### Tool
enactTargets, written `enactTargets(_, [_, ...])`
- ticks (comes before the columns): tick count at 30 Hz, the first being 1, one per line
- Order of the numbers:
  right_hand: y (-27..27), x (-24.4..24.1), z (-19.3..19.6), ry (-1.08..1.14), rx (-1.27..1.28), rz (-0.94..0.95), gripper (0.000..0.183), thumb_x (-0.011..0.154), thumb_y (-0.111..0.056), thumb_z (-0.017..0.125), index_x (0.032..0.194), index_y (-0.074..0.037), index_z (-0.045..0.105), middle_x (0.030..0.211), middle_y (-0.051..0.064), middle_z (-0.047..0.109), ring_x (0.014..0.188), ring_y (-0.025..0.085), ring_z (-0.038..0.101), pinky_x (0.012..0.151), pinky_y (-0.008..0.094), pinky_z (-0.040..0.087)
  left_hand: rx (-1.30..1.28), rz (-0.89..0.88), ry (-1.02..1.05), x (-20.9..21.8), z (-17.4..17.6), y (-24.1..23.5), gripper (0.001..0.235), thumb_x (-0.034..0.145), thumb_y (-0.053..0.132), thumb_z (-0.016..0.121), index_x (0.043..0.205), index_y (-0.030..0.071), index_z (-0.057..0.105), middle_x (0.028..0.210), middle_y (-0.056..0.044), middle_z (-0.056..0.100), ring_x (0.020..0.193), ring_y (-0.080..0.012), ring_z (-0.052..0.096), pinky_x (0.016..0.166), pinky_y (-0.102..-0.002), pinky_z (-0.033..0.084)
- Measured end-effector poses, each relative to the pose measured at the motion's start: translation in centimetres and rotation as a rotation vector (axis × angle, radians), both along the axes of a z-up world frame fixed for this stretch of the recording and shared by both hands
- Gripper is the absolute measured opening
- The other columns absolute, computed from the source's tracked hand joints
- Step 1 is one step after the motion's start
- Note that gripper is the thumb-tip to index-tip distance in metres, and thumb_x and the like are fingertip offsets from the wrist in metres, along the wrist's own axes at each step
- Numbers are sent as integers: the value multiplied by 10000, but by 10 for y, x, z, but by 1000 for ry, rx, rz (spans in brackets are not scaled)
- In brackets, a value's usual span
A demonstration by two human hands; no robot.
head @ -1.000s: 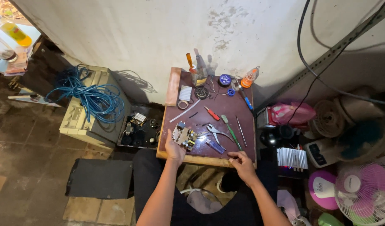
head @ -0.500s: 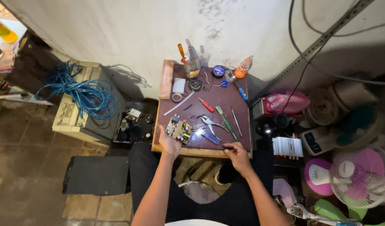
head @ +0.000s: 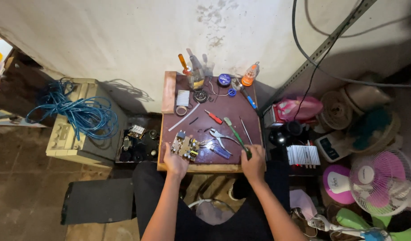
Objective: The person attaches a metal heatsink to a circuit board, then uses a soldering iron and solder to secure components on the board. The person handles the board, heatsink, soldering iron, and solder throughout the process.
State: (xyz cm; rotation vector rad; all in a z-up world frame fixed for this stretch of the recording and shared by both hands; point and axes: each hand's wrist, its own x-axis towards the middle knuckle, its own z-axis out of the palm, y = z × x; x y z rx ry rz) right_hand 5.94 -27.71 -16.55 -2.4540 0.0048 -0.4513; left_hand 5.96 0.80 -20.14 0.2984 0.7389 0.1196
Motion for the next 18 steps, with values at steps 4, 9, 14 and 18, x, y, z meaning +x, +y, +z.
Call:
enactTargets(4, [-3,28,-18,-51,-111,60,318,838,-139,796,1137,-60,722,1034,124,633,1024,362,641,881,455,542,-35,48,14,-8,68,-15,666,991,552,572,1374,9,619,1419,-243,592,1300,-440,571,1156,-606,408])
enactTargets(9, [2,40,-10,228,-197,86,226,878,-141,735,1090,-64,745,986,147,673,976,378,687,856,465,570,-41,24,-33,-9,76,-13,715,981,591,544,1395,12,608,1410,-237,603,1289,-438,578,1141,-586,422])
enactTargets(14, [-7,44,-26,192,-244,128,214,865,-132,720,1063,-55,748,957,144,661,942,377,702,826,459,579,-98,43,-55,-19,123,-21,732,962,578,568,1404,-5,587,1415,-265,587,1290,-442,568,1141,-588,413])
enactTargets(18, [-13,47,-36,134,-303,145,169,880,-123,686,1021,-61,755,915,123,659,907,355,710,809,423,581,-139,5,-109,-17,151,-21,766,954,617,549,1407,0,578,1441,-289,562,1309,-433,561,1142,-581,420])
